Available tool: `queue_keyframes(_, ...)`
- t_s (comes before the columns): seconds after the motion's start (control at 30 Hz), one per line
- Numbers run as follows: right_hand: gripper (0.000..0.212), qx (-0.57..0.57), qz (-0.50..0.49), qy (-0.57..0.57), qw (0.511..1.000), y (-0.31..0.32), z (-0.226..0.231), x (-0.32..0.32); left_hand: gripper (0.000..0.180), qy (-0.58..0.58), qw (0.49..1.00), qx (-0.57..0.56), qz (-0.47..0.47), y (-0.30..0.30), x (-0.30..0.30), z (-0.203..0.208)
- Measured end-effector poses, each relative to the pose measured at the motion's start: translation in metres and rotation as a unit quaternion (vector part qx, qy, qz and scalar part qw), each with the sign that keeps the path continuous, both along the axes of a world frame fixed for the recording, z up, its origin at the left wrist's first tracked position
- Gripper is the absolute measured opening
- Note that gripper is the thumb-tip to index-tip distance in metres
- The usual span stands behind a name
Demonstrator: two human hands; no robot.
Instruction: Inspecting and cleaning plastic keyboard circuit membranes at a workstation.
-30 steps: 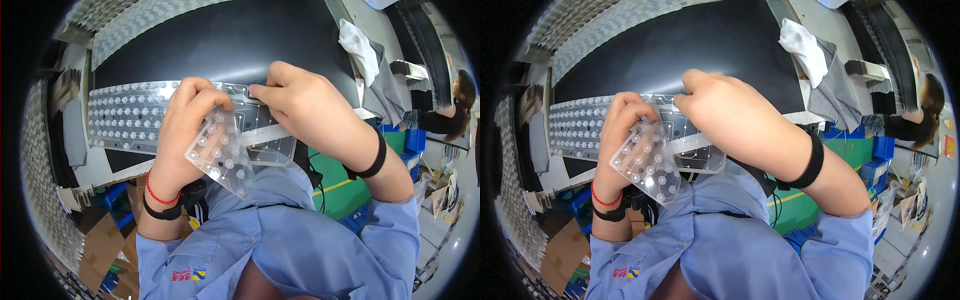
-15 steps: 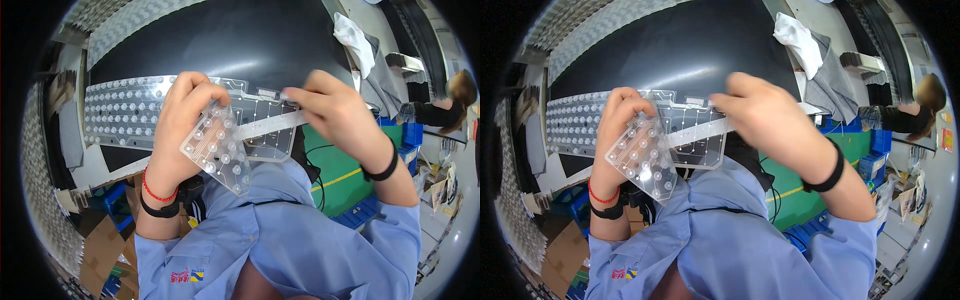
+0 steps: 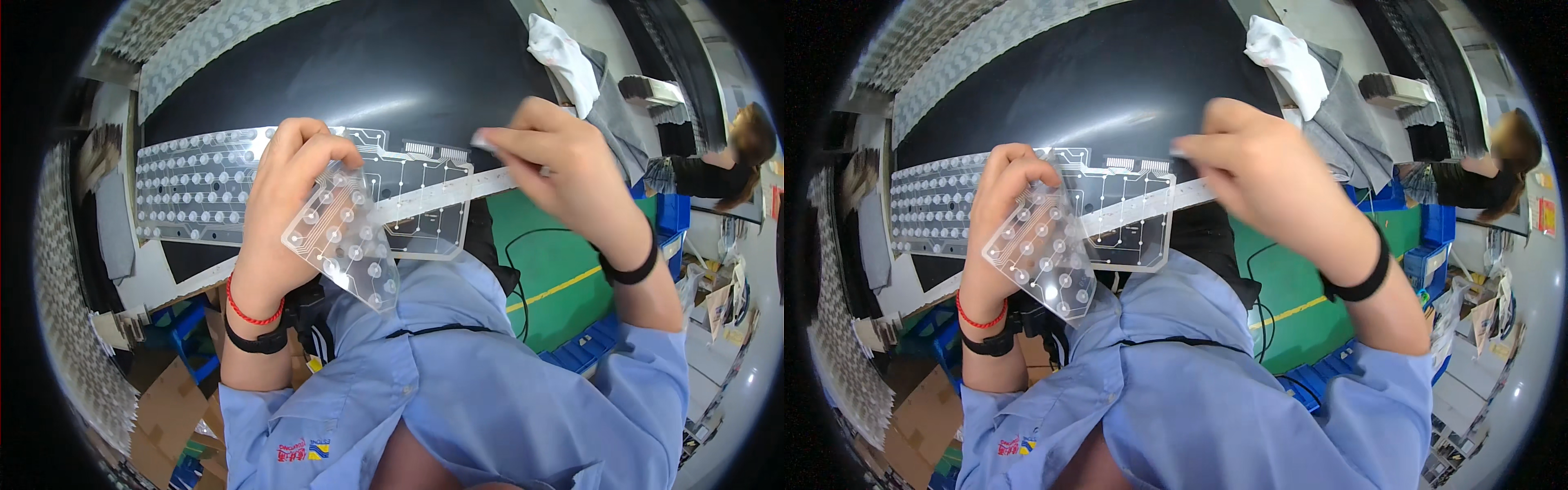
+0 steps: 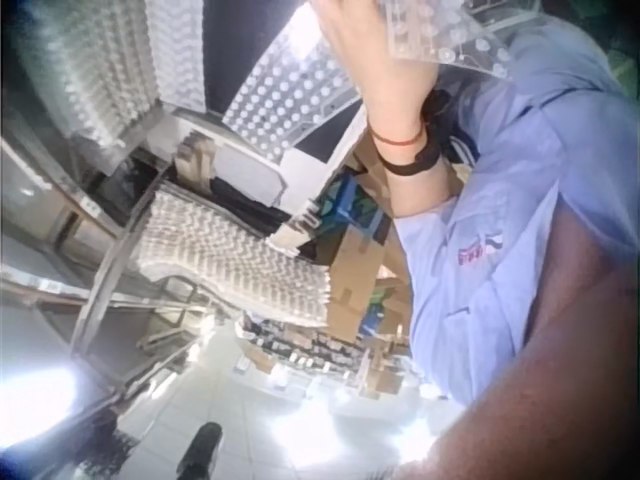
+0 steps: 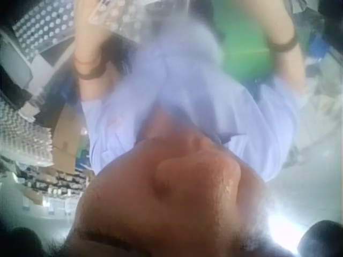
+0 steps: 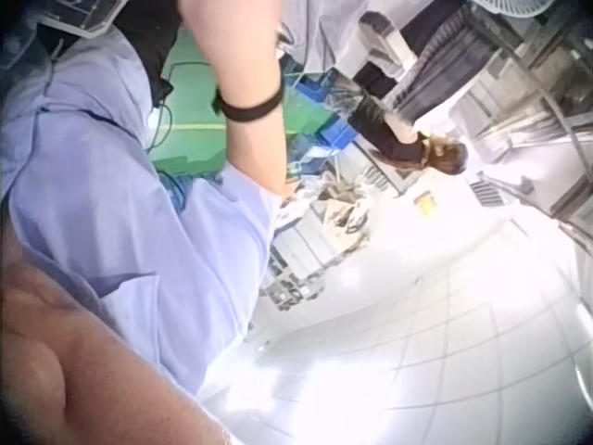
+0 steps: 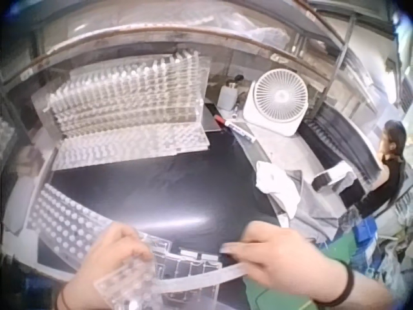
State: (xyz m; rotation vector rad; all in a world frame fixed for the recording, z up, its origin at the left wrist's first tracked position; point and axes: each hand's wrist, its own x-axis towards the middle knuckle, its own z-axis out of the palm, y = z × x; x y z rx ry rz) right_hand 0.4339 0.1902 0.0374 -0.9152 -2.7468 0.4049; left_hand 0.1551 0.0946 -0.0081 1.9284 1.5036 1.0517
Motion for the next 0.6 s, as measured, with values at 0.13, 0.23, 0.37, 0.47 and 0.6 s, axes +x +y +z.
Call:
queue_keyframes(0.13,0.023,-0.017,0.060,0.085,0.994,-0.009,-0.016,-0.029,0.030,0.002,1.000,-0.009,-0.001,-0.002,0.000,-0.002)
queue_keyframes(0.23,0.021,0.014,0.011,0.003,1.000,-0.004,-0.003,0.012,0.030,-0.008,1.000,-0.015,0.003,-0.002,0.000,-0.002)
queue_keyframes(0.37,0.017,-0.012,0.031,0.065,0.997,0.003,0.006,-0.009,0.031,0.016,1.000,-0.006,0.000,-0.002,0.002,-0.002)
queue_keyframes(0.47,0.023,-0.011,0.089,0.080,0.993,0.000,-0.010,-0.037,0.031,0.026,1.000,0.012,-0.011,0.000,-0.001,-0.001)
queue_keyframes(0.6,0.021,0.013,0.044,-0.010,0.999,-0.003,0.001,0.011,0.031,-0.006,1.000,-0.006,-0.006,-0.004,0.000,-0.001)
